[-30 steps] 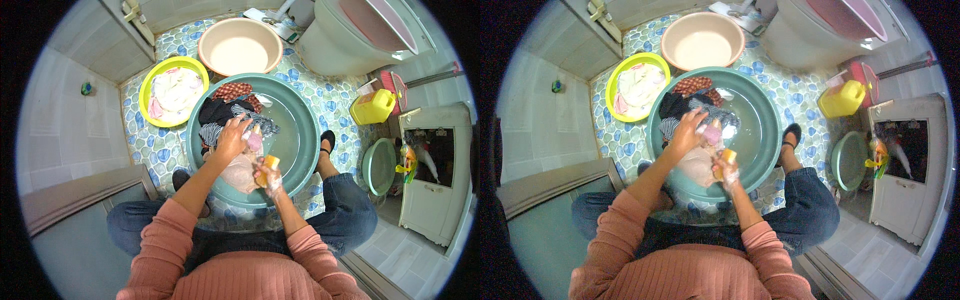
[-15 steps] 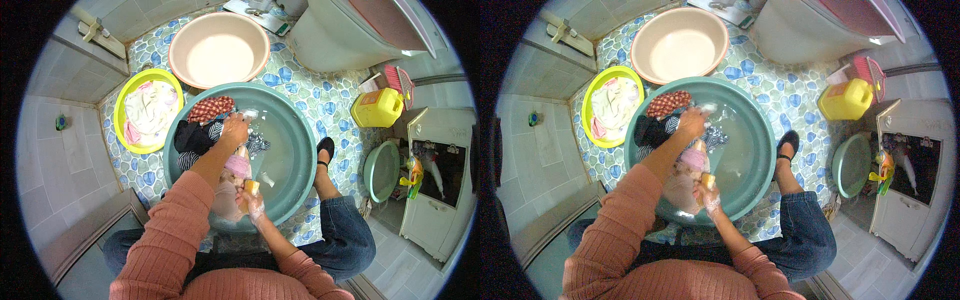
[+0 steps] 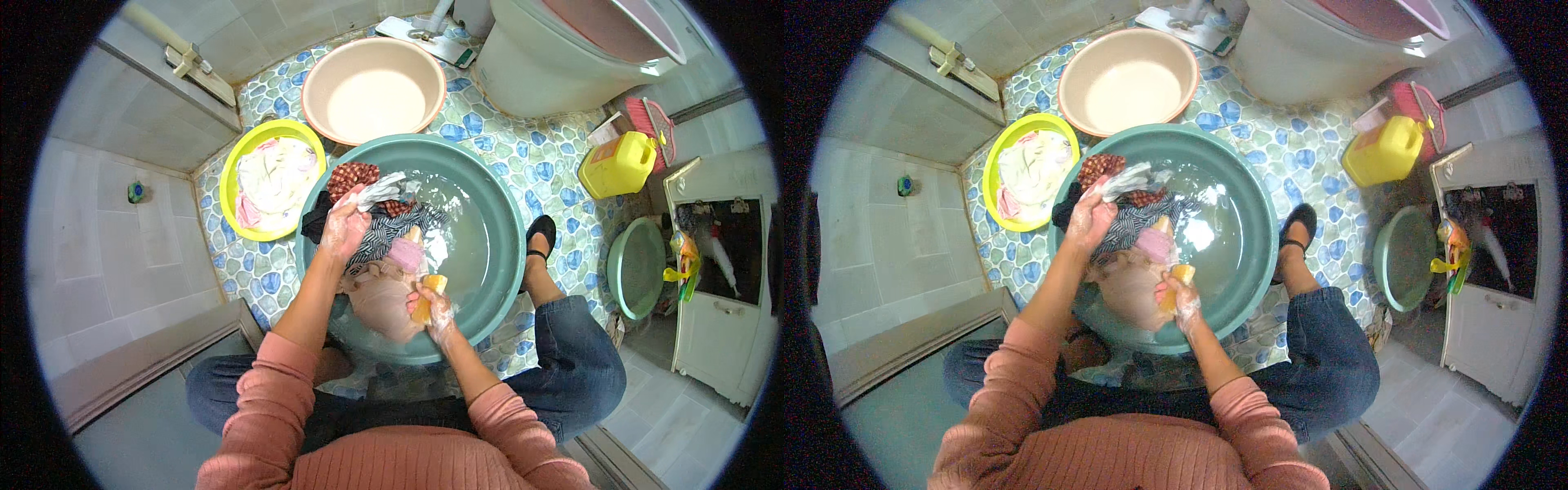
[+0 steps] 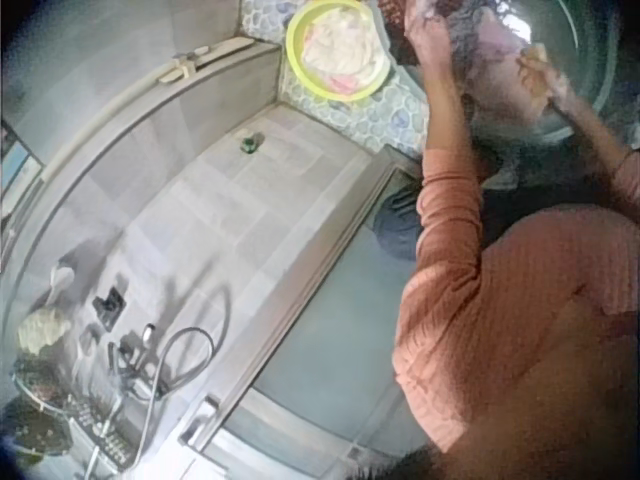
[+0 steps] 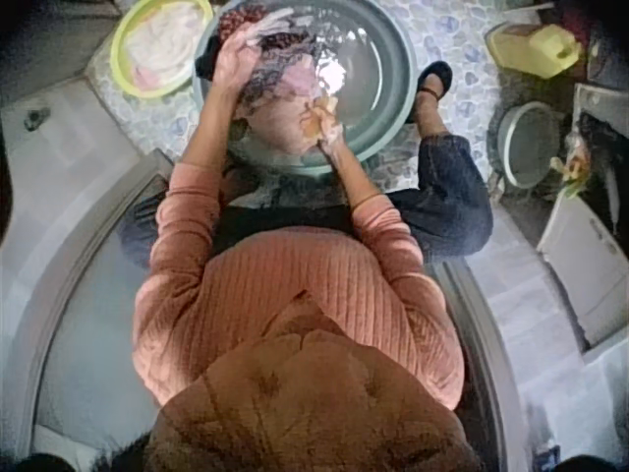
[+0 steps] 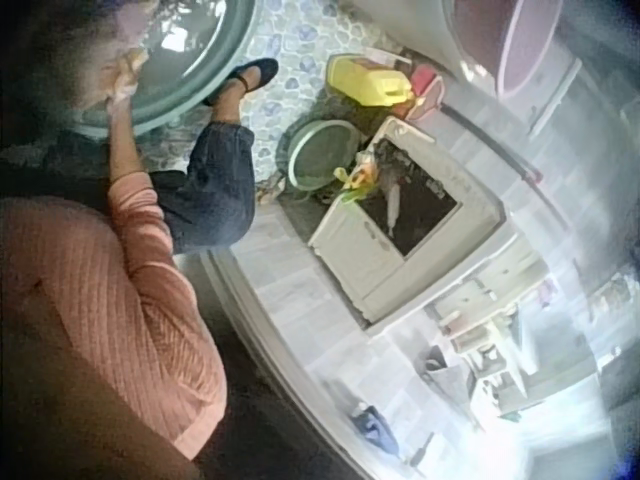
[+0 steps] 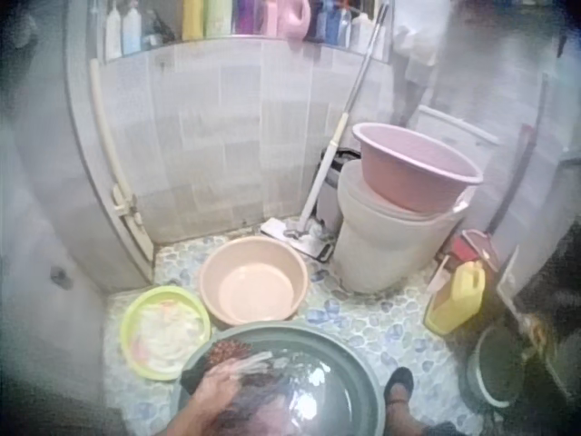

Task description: The person sits on the floor and hand washes clothes in a yellow basin using a bar of soap. They scrub and rinse the garments, then transfer them to a green basin.

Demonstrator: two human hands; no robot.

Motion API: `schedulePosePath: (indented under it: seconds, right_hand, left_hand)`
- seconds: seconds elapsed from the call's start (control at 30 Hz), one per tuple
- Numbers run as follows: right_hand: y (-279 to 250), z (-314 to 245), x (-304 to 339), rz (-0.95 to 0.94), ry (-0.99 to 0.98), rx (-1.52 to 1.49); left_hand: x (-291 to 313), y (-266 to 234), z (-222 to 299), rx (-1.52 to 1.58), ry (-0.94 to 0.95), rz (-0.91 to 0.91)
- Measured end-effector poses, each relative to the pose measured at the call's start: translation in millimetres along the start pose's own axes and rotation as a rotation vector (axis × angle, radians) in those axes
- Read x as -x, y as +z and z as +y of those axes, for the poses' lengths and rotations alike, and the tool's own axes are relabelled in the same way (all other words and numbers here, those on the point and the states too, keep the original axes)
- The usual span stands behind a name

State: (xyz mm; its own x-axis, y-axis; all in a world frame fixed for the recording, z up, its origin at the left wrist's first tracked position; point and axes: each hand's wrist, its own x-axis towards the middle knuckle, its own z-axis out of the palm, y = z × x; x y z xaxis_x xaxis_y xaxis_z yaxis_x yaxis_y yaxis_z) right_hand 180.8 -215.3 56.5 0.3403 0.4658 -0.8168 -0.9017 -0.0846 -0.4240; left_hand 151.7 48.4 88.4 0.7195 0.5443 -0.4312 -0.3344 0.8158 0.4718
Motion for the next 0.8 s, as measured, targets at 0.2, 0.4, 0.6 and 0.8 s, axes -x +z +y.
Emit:
schedulePosePath:
  seconds: [0.2,0.4,0.6,0.8]
  right_hand:
    - [5,6,-5,0.012,-0.088,-0.074]
    - [47,-30,29,-0.144,-0.124,-0.217]
    - [66,-44,50,-0.194,-0.194,-0.157]
    - [41,-25,28,-0.102,-0.145,-0.227]
  left_hand:
    - [60,20,20,0.295,0.11,-0.055]
    - [102,70,49,0.349,0.166,-0.142]
    - [118,136,70,0.366,0.14,-0.376]
    - [122,229,102,0.277,0.099,-0.628]
